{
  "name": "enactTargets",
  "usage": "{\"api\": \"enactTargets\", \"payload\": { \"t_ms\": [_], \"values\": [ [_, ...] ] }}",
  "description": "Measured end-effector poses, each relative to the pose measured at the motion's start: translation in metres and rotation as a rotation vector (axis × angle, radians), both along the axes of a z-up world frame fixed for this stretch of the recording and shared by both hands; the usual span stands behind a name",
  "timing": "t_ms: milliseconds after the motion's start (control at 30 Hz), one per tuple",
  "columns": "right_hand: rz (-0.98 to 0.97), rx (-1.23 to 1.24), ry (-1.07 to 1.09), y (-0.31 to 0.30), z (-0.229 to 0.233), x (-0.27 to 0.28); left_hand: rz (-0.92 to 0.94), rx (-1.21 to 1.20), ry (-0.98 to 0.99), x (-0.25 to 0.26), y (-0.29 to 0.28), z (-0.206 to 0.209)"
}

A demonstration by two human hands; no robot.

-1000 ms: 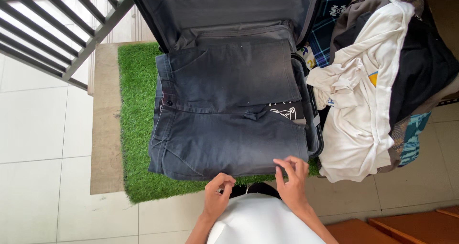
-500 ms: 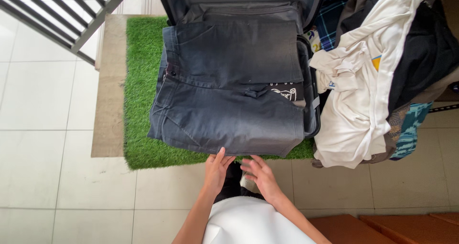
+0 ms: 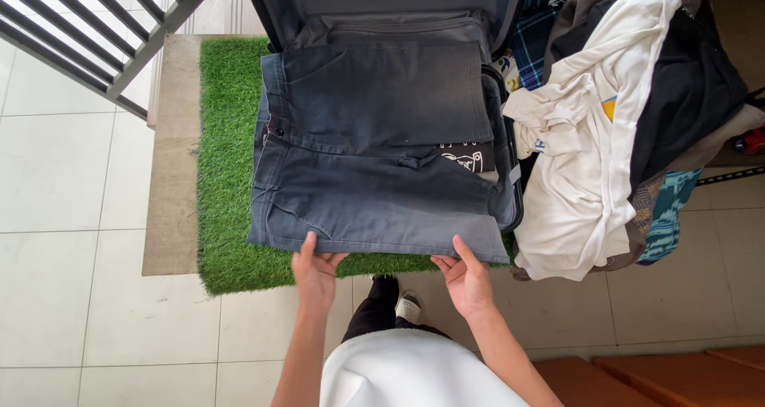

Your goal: The person packs a suitcase by folding and rolling several pieces of clothing including a pair of pants and a white t-shirt.

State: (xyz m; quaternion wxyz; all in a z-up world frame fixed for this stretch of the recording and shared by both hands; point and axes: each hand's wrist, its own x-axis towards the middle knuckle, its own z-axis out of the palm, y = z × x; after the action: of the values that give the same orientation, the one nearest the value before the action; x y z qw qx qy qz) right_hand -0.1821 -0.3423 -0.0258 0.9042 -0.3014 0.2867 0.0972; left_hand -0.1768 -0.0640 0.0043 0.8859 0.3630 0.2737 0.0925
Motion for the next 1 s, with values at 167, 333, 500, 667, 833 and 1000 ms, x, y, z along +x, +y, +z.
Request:
{"api": "enactTargets", "payload": {
  "t_ms": [167, 333, 500, 667, 833, 1000],
  "values": [
    [-0.014, -0.104, -0.139, 0.003, 0.037, 0.031, 0.070, 0.063, -0.053, 0.015, 0.026, 0.003],
    [0.060, -0.178, -0.084, -0.014, 0.042, 0.055, 0.282, 0.232, 0.166, 0.027, 0.051, -0.005],
    [0.181, -0.351, 0.114, -0.042, 0.006, 0.033, 0.449, 0.804, 0.145, 0.022, 0.080, -0.006],
    [0.204, -0.385, 0.271, -0.043, -0.028, -0.015, 0.399, 1.452, 0.133, 0.041, 0.069, 0.032],
    [0.749, -0.402, 0.342, -0.064, -0.007, -0.019, -0.189, 1.546, -0.167, 0.105, 0.005, 0.056],
    [1.239, -0.567, 0.205, -0.094, 0.076, 0.016, -0.543, 1.575, -0.376, 0.165, -0.051, 0.022]
  ]
}}
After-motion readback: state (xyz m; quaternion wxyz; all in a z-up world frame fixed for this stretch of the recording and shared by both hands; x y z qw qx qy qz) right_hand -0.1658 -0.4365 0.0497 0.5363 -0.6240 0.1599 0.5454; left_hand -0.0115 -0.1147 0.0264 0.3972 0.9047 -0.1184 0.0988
